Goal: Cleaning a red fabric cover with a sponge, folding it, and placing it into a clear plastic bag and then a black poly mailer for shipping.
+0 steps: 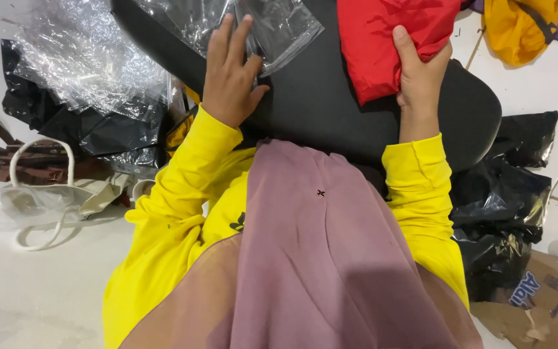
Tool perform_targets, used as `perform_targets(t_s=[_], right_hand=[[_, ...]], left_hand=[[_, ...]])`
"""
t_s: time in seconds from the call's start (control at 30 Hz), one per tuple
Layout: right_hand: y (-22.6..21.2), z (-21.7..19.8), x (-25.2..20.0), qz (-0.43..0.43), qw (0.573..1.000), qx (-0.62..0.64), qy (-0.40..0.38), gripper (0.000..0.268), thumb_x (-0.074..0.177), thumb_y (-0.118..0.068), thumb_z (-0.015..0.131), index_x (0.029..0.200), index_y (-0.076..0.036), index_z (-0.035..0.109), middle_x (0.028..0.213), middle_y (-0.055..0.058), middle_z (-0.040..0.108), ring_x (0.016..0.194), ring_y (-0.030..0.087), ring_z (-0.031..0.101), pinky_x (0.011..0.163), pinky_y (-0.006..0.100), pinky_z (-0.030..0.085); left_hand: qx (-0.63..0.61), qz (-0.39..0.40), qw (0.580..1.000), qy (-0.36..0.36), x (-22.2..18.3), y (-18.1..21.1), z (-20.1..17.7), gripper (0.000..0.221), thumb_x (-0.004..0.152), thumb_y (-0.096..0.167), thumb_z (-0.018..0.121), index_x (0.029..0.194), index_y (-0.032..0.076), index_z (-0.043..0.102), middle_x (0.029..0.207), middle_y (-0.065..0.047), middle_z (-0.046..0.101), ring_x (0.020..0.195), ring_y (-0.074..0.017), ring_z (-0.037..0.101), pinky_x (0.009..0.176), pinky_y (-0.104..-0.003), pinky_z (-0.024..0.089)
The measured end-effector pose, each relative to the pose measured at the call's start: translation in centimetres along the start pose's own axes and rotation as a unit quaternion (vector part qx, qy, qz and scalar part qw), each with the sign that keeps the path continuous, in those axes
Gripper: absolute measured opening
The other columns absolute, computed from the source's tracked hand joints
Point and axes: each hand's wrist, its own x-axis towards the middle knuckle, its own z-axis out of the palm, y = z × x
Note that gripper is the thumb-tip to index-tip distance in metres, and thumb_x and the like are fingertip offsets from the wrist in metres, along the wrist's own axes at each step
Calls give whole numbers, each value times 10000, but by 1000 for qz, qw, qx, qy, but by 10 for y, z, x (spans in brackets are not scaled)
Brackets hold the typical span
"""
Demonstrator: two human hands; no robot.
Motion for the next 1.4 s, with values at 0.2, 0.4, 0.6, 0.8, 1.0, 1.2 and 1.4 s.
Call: perform_targets(t_s=[0.2, 0.4, 0.6, 0.8, 1.0, 1.2, 1.4], right_hand=[[2, -1, 2, -40, 999, -25, -20, 827, 864, -458, 940, 1398, -128, 402, 1367, 129, 591, 1308, 321, 666, 1050, 360, 658], [3, 0, 4, -17, 999, 30, -5, 881, 791, -405, 996, 1371, -97, 408, 1360, 139, 616, 1295, 323, 672, 1071, 405, 661], [4, 2, 1, -14, 1000, 7, -4, 891, 815, -449, 972, 1386, -112, 379, 1361, 123, 600, 1304, 311, 673, 1068, 380, 665], [1, -1, -1, -22, 999, 26, -15, 857, 825, -427, 968, 1394, -119, 406, 1360, 132, 603, 1306, 331, 668, 1068, 398, 661], [2, -2, -1, -2, 1000, 15, 2, 941, 791, -471, 978, 1422, -126, 370, 1384, 122, 595, 1324, 322, 671, 1069, 377, 668], [3, 3, 0, -90, 995, 33, -38, 642, 913, -309, 922, 1313, -90, 470, 1300, 144, 617, 1246, 325, 659, 1048, 420, 625], [2, 1, 0, -77, 996, 15, -32, 680, 890, -354, 921, 1326, -90, 470, 1308, 147, 608, 1260, 328, 650, 1040, 401, 622]], left_hand=[[-139, 10, 987, 78, 15, 8, 7, 62, 972, -4, 679, 1002, -43, 717, 991, -174, 698, 930, -354, 662, 744, -413, 611], [-499, -136, 843, 146, 32, 20, -17, 152, 1028, -60, 448, 1043, 90, 427, 947, -101, 667, 907, -193, 753, 683, -265, 662], [-423, -125, 883, 159, 35, 23, -24, 353, 942, -12, 773, 1040, 105, 455, 903, -74, 742, 844, -200, 780, 748, -278, 627], [-419, -98, 893, 134, 33, 24, -24, 323, 914, 1, 855, 1037, 83, 568, 898, -83, 712, 781, -185, 722, 712, -262, 613], [-123, 19, 990, -67, 18, 27, 26, 293, 906, -19, 639, 1140, 80, 786, 1238, -122, 694, 996, -390, 598, 694, -480, 594], [-38, 61, 995, 70, 27, 24, 20, 73, 950, 51, 701, 953, 57, 774, 992, -71, 751, 893, -285, 601, 690, -372, 542], [-454, -100, 877, 119, 38, 40, -23, 79, 1088, 31, 368, 1152, 78, 373, 1071, -199, 745, 1010, -284, 785, 856, -353, 637]])
